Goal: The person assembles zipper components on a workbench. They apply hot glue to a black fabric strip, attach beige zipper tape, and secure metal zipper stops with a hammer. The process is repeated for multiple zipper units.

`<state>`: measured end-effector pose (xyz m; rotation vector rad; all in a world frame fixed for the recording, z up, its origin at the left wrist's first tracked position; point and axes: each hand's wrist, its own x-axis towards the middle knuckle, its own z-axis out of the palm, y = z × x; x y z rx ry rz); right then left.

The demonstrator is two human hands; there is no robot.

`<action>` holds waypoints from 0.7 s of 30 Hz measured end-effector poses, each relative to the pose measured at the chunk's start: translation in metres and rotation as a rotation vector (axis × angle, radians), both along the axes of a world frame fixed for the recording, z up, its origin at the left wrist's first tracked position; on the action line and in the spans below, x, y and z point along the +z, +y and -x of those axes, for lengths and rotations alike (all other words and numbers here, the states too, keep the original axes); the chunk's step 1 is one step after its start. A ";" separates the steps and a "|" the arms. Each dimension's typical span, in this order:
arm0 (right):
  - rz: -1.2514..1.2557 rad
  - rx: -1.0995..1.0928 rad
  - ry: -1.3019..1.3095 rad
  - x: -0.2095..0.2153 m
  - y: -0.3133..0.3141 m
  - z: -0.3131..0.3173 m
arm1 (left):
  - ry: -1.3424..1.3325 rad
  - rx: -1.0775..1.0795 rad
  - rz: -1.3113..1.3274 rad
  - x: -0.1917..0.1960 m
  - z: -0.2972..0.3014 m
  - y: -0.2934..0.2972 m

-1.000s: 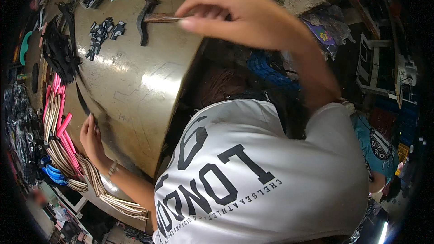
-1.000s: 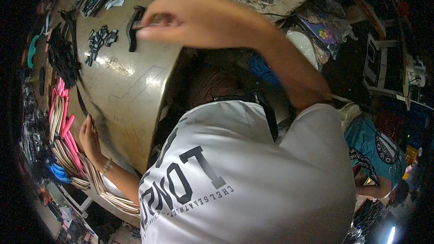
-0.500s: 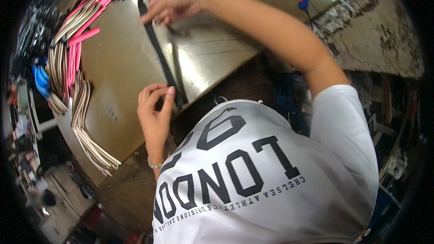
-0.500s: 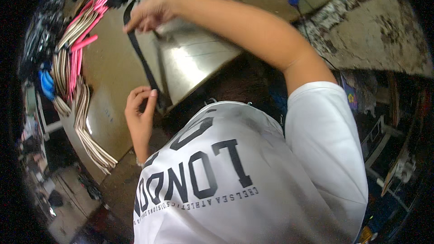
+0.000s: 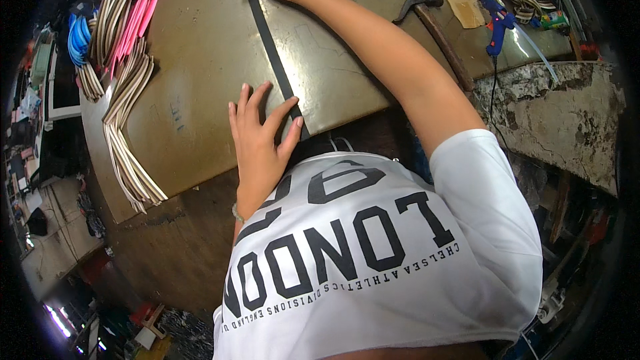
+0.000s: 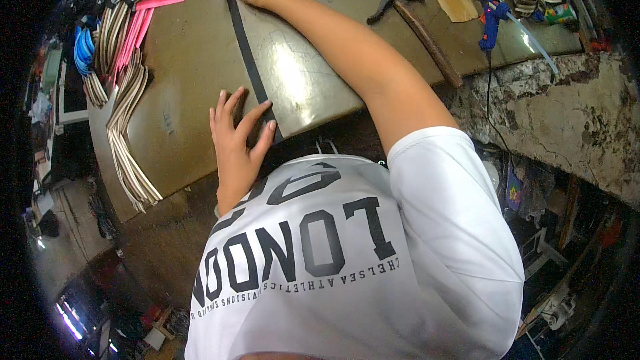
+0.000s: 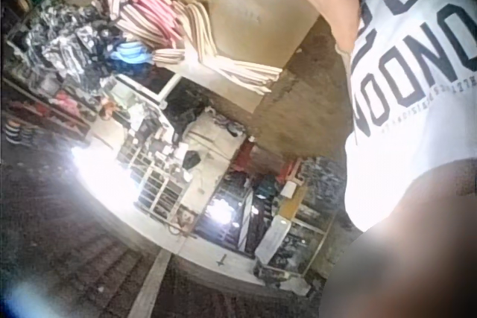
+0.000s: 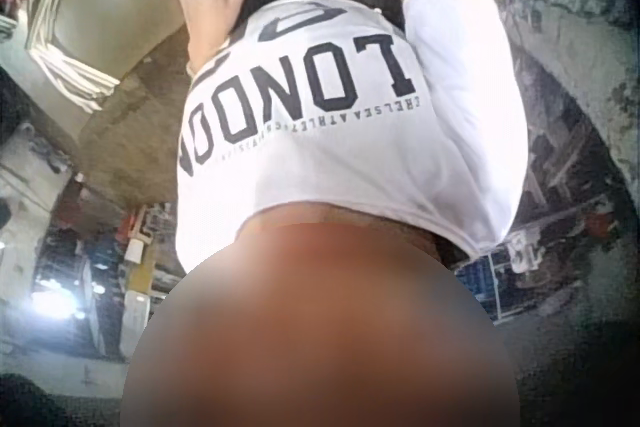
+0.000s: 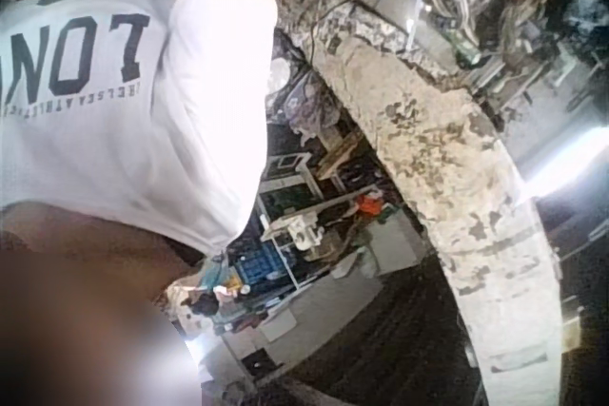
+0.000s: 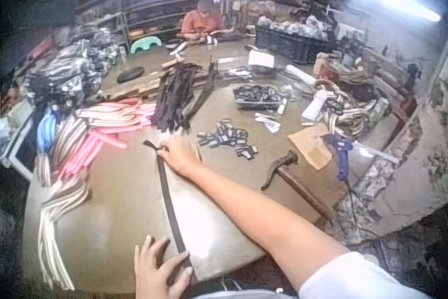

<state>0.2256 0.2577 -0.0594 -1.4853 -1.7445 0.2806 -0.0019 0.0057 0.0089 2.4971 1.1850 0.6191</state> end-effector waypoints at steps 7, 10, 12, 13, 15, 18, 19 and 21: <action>0.038 0.028 0.119 0.093 -0.121 -0.024 | -0.087 -0.093 -0.011 0.003 0.010 0.001; 0.171 -0.120 0.303 0.114 -0.269 -0.076 | -0.103 -0.140 0.003 0.001 0.017 -0.002; 0.299 -0.468 0.303 0.113 -0.345 -0.122 | -0.113 -0.140 -0.011 -0.002 0.019 -0.002; 0.308 -0.630 0.164 0.105 -0.371 -0.144 | -0.113 -0.143 -0.013 -0.004 0.018 -0.001; 0.437 -1.075 -0.077 0.088 -0.407 -0.181 | -0.107 -0.151 -0.009 -0.007 0.018 -0.002; -0.040 -1.087 -0.026 0.049 -0.402 -0.223 | -0.112 -0.154 -0.015 -0.008 0.017 -0.003; -0.141 -0.979 -0.038 0.040 -0.393 -0.234 | -0.112 -0.154 -0.021 -0.007 0.017 -0.003; -0.208 -0.856 0.175 0.034 -0.369 -0.247 | -0.104 -0.157 -0.033 -0.005 0.017 -0.003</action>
